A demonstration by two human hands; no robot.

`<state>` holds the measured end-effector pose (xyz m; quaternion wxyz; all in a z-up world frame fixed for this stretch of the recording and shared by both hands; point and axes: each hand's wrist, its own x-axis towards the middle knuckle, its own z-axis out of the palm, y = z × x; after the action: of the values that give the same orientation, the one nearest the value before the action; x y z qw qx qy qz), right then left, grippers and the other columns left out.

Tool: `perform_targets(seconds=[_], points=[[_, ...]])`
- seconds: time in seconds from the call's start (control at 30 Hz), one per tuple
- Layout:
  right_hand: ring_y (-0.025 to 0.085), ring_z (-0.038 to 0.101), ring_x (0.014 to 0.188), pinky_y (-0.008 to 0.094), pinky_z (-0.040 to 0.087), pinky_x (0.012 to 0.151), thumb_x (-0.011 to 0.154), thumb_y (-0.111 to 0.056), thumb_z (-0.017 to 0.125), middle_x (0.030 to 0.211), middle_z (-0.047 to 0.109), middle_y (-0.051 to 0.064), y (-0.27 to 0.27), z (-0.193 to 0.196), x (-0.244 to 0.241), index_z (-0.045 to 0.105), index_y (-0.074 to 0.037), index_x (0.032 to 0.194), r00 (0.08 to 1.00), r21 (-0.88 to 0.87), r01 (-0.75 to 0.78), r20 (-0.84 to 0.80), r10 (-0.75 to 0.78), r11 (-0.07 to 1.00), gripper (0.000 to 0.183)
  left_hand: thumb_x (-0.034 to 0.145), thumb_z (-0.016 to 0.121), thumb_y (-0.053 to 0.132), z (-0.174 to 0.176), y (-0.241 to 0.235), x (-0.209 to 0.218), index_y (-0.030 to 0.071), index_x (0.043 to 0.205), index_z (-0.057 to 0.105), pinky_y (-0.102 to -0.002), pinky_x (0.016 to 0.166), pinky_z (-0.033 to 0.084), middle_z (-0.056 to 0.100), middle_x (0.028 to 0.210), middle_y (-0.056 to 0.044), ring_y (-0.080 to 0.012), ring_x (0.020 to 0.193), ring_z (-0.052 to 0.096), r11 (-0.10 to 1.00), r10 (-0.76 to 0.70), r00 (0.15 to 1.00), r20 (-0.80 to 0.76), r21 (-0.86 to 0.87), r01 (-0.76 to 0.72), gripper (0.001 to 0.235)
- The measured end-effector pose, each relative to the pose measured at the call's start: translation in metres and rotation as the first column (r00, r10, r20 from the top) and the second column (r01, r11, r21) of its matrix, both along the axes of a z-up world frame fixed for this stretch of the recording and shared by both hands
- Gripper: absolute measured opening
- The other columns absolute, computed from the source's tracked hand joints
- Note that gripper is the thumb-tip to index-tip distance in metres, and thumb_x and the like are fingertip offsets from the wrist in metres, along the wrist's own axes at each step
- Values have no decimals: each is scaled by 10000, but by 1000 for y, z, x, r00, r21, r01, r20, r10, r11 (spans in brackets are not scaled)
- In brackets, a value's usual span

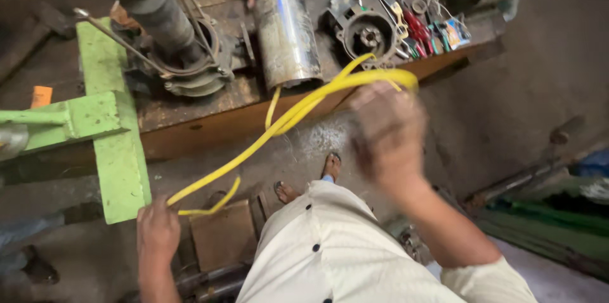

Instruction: The person uses a hammer to tap a cylindrical motor housing, then removes a motor end cap. They strip the insulation from a yellow cable using pliers and a knife, then insert the stripped ends into the motor housing.

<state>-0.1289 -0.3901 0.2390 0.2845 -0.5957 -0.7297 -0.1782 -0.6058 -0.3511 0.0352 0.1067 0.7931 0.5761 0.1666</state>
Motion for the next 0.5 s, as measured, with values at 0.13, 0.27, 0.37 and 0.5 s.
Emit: perform_targets(seconds=[0.13,0.27,0.37,0.5], points=[[223,529,1429,386,414,1140,927,-245,583,1508,587,96,10,11,-80,543,-115,1505,856,-195,-357,323,403,914,594,694,629,-38,95,8,94,100,1169,668,-477,912,478,719,969,-138,-356,941,670,956,-292,938,188,40,290,497],[231,640,909,411,485,758,916,-307,696,976,653,46,14,19,-77,655,-86,1345,926,-410,-353,-24,377,841,485,729,714,-7,147,6,138,81,1220,609,-518,947,441,672,1045,-146,-357,996,646,922,-325,941,97,256,292,510],[233,659,762,387,508,655,826,-154,773,848,653,45,-2,30,-33,708,-110,1206,956,-136,-248,-196,219,959,388,747,750,142,129,-4,123,62,1203,560,-528,990,424,626,1154,-197,-408,1115,594,964,-36,973,227,265,-26,500],[216,611,608,347,452,558,848,-147,795,704,605,64,-38,39,10,729,-58,1097,887,-209,-143,-461,32,967,273,924,407,654,72,0,113,-18,1256,588,-477,1041,456,660,1218,-208,-382,1179,606,709,573,536,619,-703,53,770]])
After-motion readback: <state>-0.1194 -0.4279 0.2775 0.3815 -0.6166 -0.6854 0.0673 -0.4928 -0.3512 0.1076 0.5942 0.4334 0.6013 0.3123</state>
